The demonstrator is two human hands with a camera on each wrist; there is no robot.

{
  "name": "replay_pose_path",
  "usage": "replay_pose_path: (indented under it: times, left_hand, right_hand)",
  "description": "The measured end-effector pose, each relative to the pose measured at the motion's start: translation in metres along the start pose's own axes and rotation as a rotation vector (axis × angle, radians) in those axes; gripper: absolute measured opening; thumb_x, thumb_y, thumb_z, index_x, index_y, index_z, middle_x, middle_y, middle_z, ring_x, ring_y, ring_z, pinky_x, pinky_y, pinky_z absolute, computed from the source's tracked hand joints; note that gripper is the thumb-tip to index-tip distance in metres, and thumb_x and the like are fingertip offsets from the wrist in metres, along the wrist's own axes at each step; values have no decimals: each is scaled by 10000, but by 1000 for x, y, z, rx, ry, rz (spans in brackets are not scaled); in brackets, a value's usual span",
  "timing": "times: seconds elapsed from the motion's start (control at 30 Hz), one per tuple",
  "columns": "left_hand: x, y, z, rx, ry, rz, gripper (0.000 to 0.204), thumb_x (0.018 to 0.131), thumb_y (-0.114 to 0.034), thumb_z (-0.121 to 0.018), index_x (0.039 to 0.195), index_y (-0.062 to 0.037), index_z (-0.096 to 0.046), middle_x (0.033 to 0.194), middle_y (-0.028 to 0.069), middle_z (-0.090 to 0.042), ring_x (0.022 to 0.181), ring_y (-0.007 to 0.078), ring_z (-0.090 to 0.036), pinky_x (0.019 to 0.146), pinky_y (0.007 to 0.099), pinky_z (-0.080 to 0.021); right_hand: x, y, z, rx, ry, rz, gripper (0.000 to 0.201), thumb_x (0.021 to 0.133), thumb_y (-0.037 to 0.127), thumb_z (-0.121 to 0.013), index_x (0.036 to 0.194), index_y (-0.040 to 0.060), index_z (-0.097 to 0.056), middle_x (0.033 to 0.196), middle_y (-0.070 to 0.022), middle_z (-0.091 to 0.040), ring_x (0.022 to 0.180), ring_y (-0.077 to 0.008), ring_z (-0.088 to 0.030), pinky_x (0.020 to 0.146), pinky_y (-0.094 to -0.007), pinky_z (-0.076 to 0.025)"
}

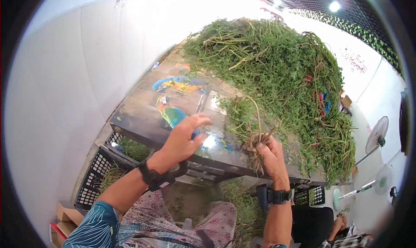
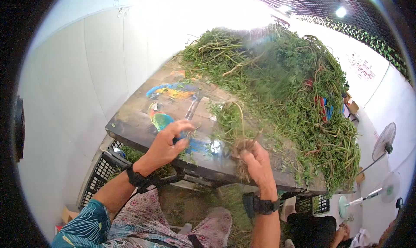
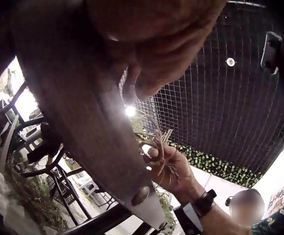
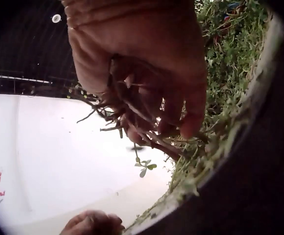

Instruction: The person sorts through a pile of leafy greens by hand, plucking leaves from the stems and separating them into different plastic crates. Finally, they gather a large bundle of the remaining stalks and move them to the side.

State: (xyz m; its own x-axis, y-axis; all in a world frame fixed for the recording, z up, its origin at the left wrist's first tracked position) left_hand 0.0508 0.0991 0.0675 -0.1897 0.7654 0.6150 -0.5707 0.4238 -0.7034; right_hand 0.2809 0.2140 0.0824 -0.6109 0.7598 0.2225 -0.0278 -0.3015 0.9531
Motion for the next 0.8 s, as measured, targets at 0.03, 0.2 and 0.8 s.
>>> replay_pose_path:
  times: [0.03,0.2,0.8]
  left_hand:
    - [3,-6,-2,54,-14,-50,407,725,-27,-576,1126,-86,-536,1210,161,-497,1134,301,-470,947,386,-356]
    - [18,-25,-16,214,-61,-252,550,697,-8,-588,1226,-93,-463,1329,183,-377,1281,370,-284,1058,421,-218]
    - [6,-13,-35,160,29,-350,84,791,-99,-542,805,-16,-544,853,107,-587,861,290,-538,832,390,-380]
  right_hand:
    - [-2,-1,-3,-26,15,-34,158,854,89,-498,969,14,-577,895,-29,-600,819,-106,-543,736,-268,-449]
    - [-12,14,-23,-456,108,-27,181,801,78,-510,951,-10,-559,881,-134,-609,794,-239,-590,718,-320,-459]
    - [26,-24,-48,-83,-357,81,195,801,49,-440,929,-22,-569,791,-89,-615,700,-181,-580,642,-293,-450]
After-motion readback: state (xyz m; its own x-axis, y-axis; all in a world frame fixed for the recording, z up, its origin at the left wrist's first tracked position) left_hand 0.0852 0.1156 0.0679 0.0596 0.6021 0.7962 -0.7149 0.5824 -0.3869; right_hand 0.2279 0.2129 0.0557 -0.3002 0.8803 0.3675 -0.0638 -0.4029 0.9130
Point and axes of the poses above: each hand's wrist, its own x-axis towards the middle knuckle, its own z-axis out of the back of the hand, y = z × x, the point moved 3 cm from there along x, towards the middle knuckle
